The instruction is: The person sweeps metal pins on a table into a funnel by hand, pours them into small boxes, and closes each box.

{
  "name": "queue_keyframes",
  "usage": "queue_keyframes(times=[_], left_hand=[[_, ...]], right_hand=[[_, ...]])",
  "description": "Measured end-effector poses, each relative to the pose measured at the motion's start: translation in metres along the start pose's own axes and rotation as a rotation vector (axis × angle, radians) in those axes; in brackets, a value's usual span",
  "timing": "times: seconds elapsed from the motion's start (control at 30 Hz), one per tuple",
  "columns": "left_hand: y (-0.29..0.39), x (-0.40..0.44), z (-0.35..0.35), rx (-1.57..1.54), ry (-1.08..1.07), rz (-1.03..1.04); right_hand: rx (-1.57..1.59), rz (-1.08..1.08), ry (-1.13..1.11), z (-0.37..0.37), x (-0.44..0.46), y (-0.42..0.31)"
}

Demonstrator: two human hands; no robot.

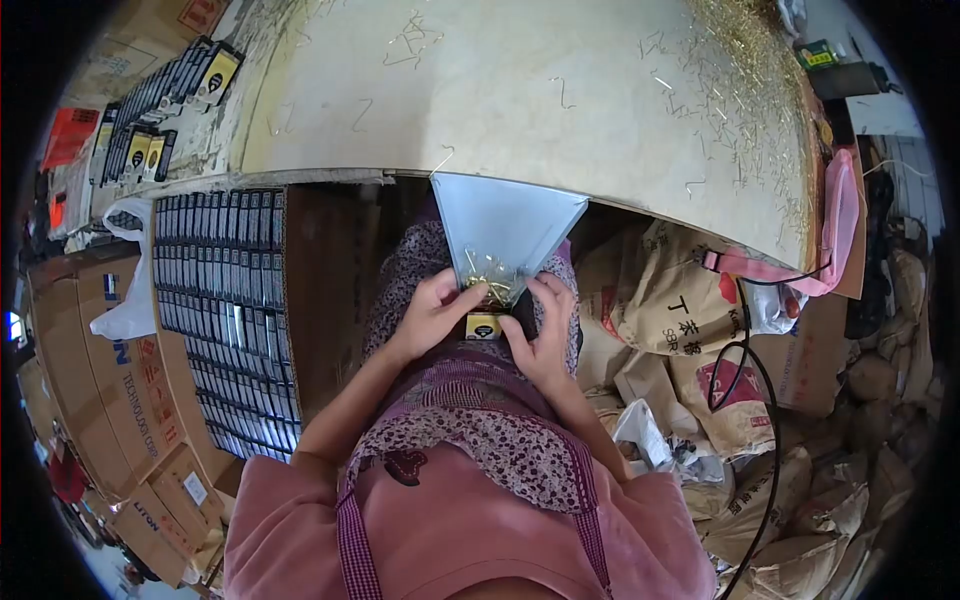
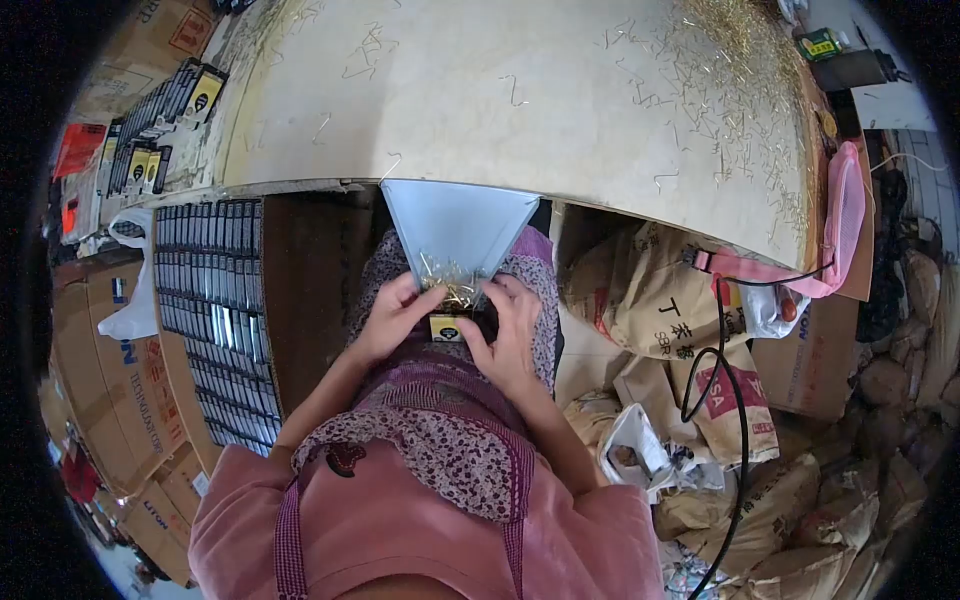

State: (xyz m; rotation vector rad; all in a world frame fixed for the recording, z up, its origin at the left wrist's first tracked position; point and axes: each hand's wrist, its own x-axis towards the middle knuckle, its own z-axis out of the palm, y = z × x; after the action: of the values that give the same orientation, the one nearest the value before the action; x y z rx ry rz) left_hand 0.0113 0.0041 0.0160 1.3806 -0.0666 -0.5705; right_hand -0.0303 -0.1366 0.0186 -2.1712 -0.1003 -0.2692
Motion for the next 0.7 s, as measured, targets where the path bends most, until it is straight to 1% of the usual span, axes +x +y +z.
queue_keyframes(times=[0.13, 0.2, 0.33, 0.37, 0.5, 0.53, 0.67, 0.7], left_hand=[[0.022, -0.003, 0.007, -0.122, 0.075, -0.082], [0.022, -0.004, 0.007, -0.162, 0.100, -0.110], [-0.002, 0.001, 0.000, -0.159, 0.016, 0.093], [0.000, 0.001, 0.001, -0.159, 0.015, 0.094], [0.012, -0.001, 0.005, -0.260, 0.072, -0.072], [0.011, -0.001, 0.006, -0.260, 0.072, -0.074], [0.001, 0.001, 0.008, -0.208, 0.094, 0.048], [0.000, 0.001, 0.008, -0.209, 0.093, 0.047]], right_hand=[[0.043, 0.013, 0.013, 0.001, 0.006, 0.003], [0.058, 0.017, 0.017, 0.000, 0.006, 0.003], [0.003, -0.034, -0.048, 0.000, 0.001, 0.005], [0.002, -0.034, -0.048, 0.000, 0.001, 0.004], [0.005, 0.056, -0.137, -0.003, 0.004, 0.000], [0.005, 0.058, -0.138, -0.003, 0.003, -0.001], [0.261, 0.182, -0.107, -0.004, -0.002, -0.004], [0.260, 0.183, -0.107, -0.004, -0.001, -0.003]])
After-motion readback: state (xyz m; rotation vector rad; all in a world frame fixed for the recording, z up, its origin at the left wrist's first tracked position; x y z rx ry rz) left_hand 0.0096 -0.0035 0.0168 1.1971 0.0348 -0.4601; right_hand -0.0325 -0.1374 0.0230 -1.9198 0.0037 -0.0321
